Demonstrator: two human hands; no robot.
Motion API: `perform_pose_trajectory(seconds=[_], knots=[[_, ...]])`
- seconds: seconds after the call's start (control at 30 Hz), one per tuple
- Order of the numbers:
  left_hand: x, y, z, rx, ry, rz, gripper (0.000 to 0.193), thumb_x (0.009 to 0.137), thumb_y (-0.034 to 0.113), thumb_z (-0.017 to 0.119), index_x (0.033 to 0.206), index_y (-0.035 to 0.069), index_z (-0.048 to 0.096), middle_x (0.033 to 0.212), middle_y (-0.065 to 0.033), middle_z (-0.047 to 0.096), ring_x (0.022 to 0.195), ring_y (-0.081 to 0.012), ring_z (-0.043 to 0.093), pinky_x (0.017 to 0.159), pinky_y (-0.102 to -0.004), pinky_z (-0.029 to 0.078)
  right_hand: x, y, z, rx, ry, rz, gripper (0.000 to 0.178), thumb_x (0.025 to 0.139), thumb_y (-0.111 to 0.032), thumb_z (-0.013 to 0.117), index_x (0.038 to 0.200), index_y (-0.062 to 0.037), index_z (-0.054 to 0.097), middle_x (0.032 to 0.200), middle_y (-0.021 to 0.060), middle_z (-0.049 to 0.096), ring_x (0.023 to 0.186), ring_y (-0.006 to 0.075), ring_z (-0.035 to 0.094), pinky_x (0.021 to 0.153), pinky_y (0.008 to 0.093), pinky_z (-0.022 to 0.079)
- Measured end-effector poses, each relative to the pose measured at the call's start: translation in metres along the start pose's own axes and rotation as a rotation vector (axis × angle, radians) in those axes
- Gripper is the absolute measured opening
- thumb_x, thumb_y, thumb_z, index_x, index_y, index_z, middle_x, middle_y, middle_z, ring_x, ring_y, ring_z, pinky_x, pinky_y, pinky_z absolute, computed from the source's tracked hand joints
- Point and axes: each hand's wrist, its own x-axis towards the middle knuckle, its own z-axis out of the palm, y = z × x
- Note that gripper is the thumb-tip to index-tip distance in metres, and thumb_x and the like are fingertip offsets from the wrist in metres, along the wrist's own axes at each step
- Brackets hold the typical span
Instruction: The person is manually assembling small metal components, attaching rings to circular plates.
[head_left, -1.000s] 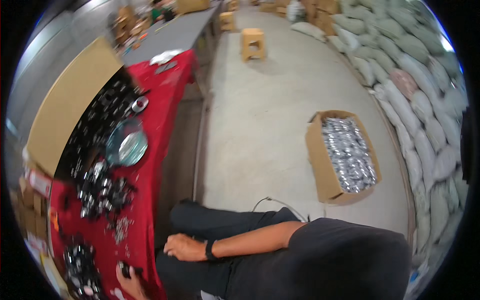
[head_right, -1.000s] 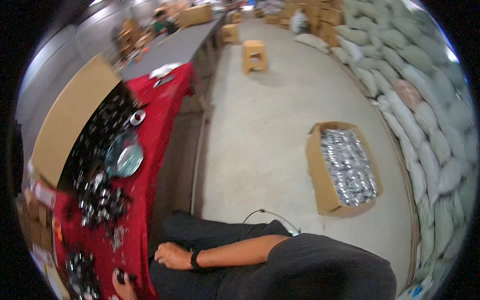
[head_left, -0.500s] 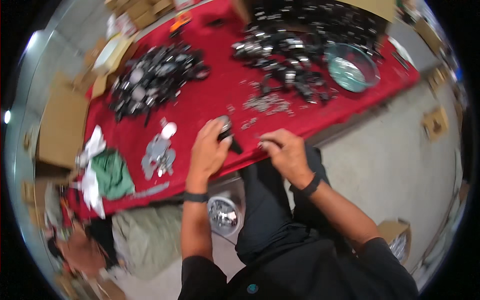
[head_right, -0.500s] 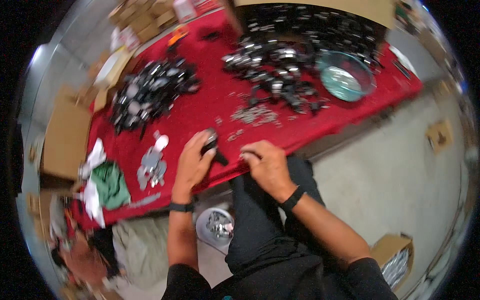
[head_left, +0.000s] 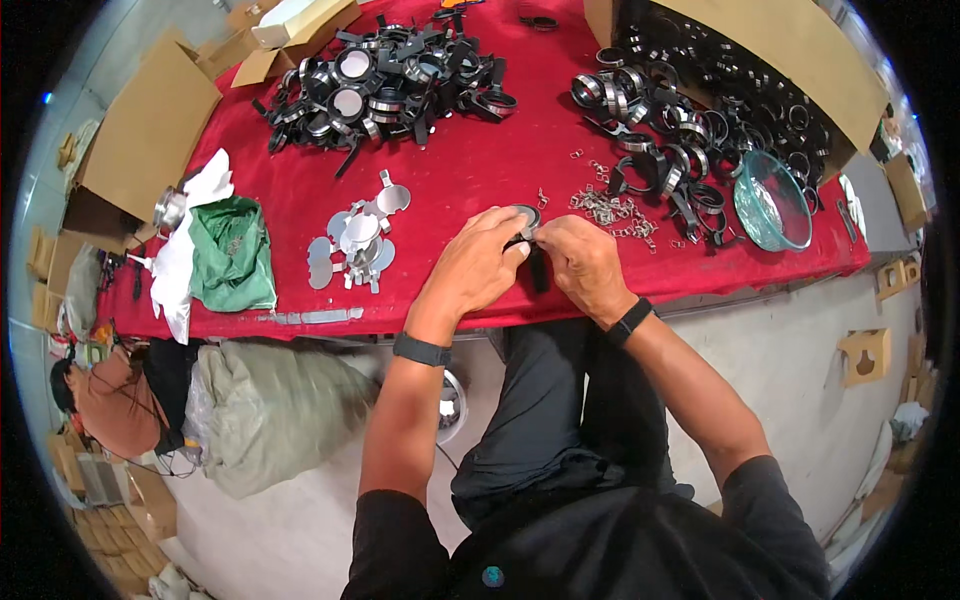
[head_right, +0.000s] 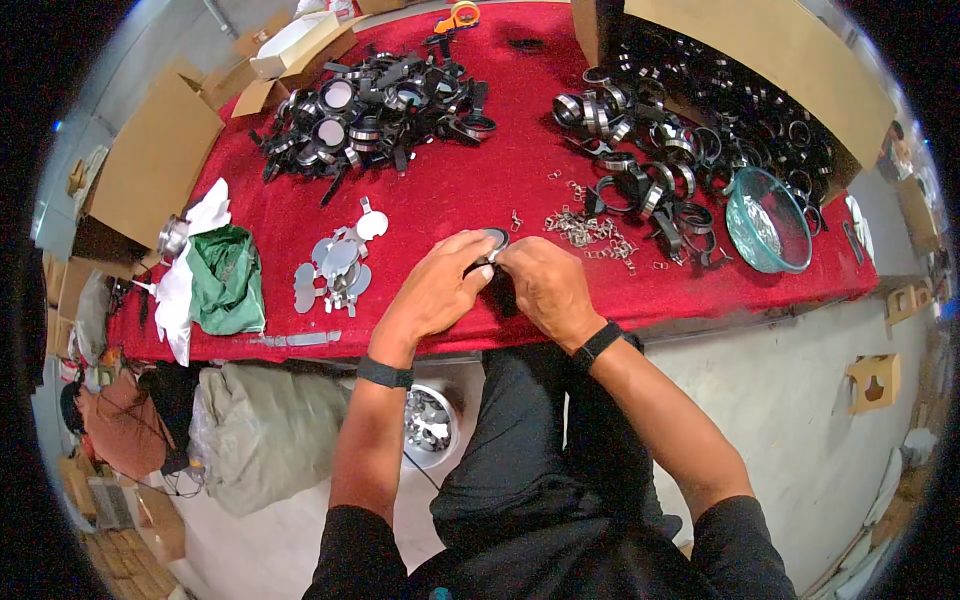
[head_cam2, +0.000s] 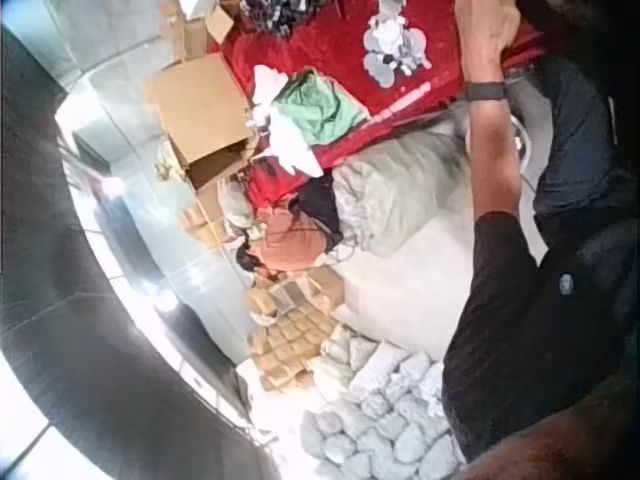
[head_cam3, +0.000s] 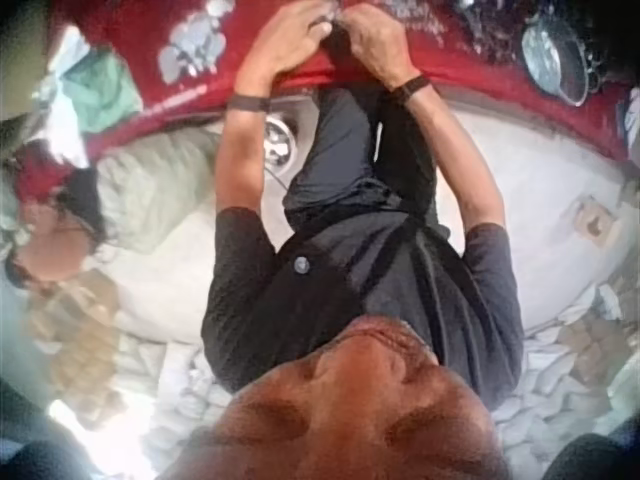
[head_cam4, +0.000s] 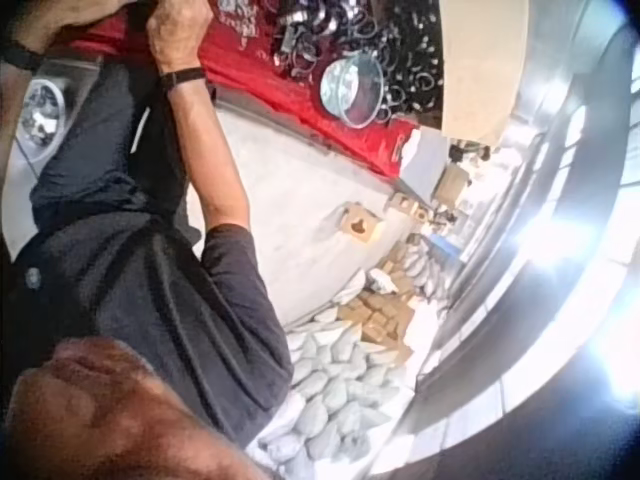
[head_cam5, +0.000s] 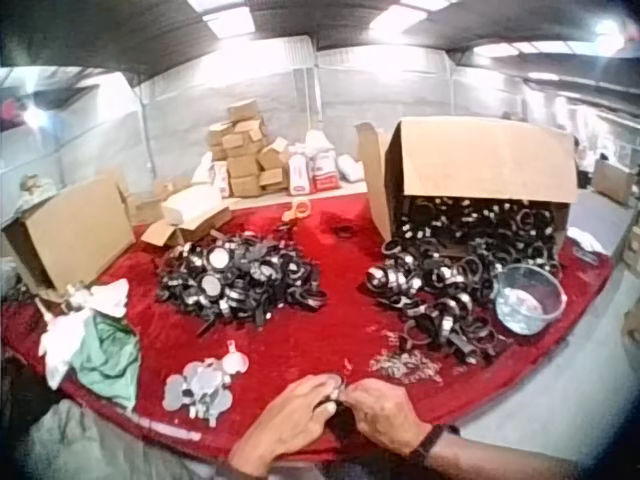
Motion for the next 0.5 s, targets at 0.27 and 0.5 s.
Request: perform_pose_trajectory(seconds=[0.27, 0.5], knots=[[0.004, -0.006, 0.001, 0.046, 0.033, 0.002, 0.043, 0.103, 0.012, 0.063, 0.144, 0.0, 0.065, 0.149, -0.0246, 0.064, 0.142, -0.0407, 0.057, 0.122, -0.0469, 0.044, 0.003, 0.002, 0.007, -0.109, 0.026, -0.13, 0.021, 0.086, 0.001, 0.069, 0.105, -0.0058, 0.075, 0.1, 0.011, 0.075, 0.089, 0.0325, 0.075, 0.077, 0.0438, 0.062], [0.01, 0.002, 0.001, 0.007, 0.065, -0.047, 0.039, 0.1, 0.008, 0.065, 0.138, -0.002, 0.07, 0.142, -0.0251, 0.069, 0.136, -0.0403, 0.063, 0.119, -0.0449, 0.048, -0.002, -0.008, 0.012, 0.054, 0.086, 0.171, 0.016, 0.093, -0.002, 0.071, 0.107, -0.0043, 0.079, 0.104, 0.0149, 0.08, 0.094, 0.0338, 0.078, 0.082, 0.0413, 0.063]])
